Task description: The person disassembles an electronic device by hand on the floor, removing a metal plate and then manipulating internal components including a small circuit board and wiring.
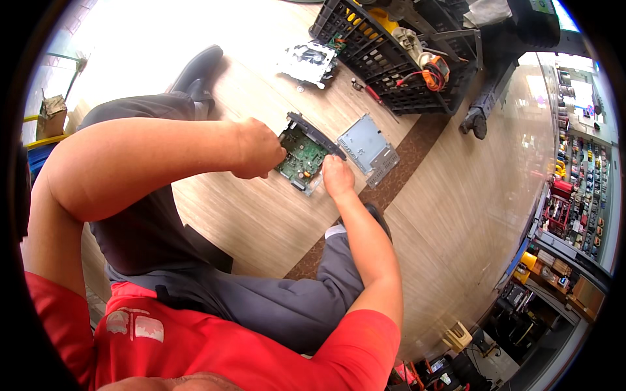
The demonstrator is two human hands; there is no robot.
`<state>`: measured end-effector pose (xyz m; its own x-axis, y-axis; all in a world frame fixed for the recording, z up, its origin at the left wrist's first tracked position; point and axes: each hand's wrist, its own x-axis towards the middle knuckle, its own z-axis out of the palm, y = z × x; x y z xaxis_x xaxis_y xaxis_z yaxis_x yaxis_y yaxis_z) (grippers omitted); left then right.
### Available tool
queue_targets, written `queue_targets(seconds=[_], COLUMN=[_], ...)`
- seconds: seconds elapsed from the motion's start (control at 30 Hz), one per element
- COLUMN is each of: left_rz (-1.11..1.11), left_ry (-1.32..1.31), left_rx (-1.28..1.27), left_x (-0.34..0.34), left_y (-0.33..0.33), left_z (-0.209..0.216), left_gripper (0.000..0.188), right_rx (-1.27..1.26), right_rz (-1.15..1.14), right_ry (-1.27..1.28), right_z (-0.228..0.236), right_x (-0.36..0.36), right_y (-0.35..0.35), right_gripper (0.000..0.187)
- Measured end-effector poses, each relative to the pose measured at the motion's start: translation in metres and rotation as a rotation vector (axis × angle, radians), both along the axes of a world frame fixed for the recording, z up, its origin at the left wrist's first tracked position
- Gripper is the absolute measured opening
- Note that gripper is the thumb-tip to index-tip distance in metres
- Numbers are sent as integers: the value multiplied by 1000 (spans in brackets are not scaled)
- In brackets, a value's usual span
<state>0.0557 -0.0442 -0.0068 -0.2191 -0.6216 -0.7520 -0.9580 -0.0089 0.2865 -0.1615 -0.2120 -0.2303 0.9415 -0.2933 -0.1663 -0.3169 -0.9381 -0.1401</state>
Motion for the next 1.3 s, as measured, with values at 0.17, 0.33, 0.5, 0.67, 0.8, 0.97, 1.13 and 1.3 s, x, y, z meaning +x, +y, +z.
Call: queue_targets(seconds=[0.17,0.33,0.5,0.67,0.8,0.97,1.13,1.3], left_rz=[9,10,-7,20,12,54,108,282], left_ry=[-4,-1,-6,5,-8,-25,-24,231], left_rx=[6,-10,-16,-16,-13,3,-79,-239], left_x=[0,-1,-1,0,1,1,4,10], left_y=[0,1,0,0,0,-2,-5,-10], left_z=[0,0,1,1,-2,-6,-14,-17], left_gripper=[33,33,33,32,31,29,31,49], right_rx=[9,14,29,42,103,238,543,801], right_rz=[1,11,1,-40,-117,-207,-380,-400], right_ry=[-5,-11,-27,-43,-95,-178,-181,-313], right_z=[0,-3,-3,7,24,64,139,178], right_x=[-1,-3,-3,-1,1,10,27,30], right_y=[1,-1,0,1,4,3,10,5], right_gripper=[10,9,10,15,17,18,16,17])
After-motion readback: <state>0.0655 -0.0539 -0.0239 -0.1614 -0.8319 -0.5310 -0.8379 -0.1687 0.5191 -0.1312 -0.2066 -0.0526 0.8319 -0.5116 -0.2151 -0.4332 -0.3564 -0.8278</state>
